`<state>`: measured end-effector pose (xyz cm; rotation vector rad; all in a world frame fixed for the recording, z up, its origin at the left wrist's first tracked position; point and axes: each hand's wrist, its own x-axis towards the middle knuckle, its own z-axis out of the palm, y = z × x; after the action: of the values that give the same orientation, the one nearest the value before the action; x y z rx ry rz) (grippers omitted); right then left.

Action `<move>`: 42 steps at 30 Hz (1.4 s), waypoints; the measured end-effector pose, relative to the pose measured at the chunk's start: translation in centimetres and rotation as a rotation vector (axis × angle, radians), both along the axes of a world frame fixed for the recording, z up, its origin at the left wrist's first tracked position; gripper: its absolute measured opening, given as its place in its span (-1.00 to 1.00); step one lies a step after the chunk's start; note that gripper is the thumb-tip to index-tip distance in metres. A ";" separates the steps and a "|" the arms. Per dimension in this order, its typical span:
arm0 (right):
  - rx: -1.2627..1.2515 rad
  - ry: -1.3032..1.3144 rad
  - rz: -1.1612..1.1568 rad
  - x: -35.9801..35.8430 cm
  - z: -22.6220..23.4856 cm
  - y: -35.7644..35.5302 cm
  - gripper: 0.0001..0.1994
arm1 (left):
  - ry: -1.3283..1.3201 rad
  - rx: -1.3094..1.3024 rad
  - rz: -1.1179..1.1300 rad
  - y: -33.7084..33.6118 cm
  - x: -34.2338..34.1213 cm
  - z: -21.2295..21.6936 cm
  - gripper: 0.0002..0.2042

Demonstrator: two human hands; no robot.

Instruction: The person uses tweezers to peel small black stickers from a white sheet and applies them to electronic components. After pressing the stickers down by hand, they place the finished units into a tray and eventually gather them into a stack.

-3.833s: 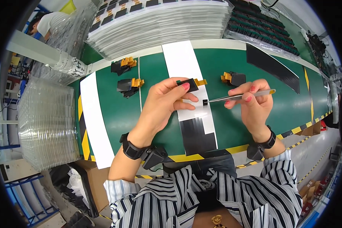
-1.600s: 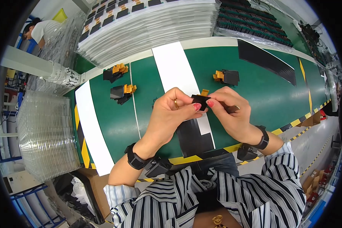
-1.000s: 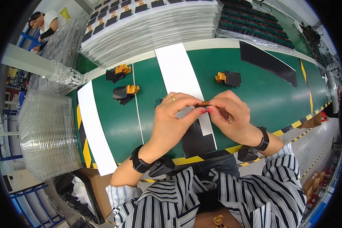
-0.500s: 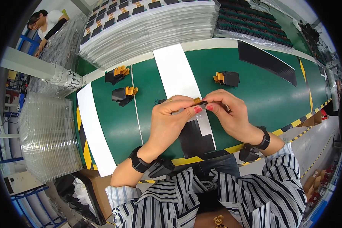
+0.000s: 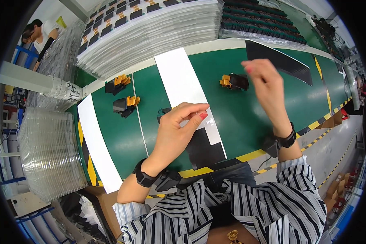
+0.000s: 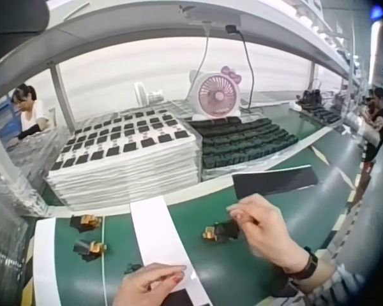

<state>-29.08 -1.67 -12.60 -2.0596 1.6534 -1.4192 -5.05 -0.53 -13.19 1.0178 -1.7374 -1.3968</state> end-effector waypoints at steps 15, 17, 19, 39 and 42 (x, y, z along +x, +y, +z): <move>0.686 -0.802 0.324 2.8 -1.8 5.5 -0.84 | -0.823 -0.740 -0.149 6.1 2.0 -1.3 -0.63; 0.755 -0.827 0.234 3.2 -2.3 5.2 -0.86 | -0.800 -0.730 -0.157 6.0 2.0 -1.7 -0.63; 0.769 -0.851 0.270 3.6 -2.8 5.0 -0.88 | -0.783 -0.723 -0.161 5.9 2.1 -1.8 -0.63; 0.724 -1.116 0.403 2.6 -2.9 4.8 -0.85 | -0.813 -0.600 0.166 0.9 5.5 -0.5 -0.69; 0.702 -1.070 0.418 2.7 -2.4 5.0 -0.86 | -0.675 -0.421 0.169 0.4 5.7 0.2 -0.76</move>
<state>-26.37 3.32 -15.03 -0.8771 0.9462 -1.1760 0.63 -0.11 -13.03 1.4424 -2.2208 -0.5536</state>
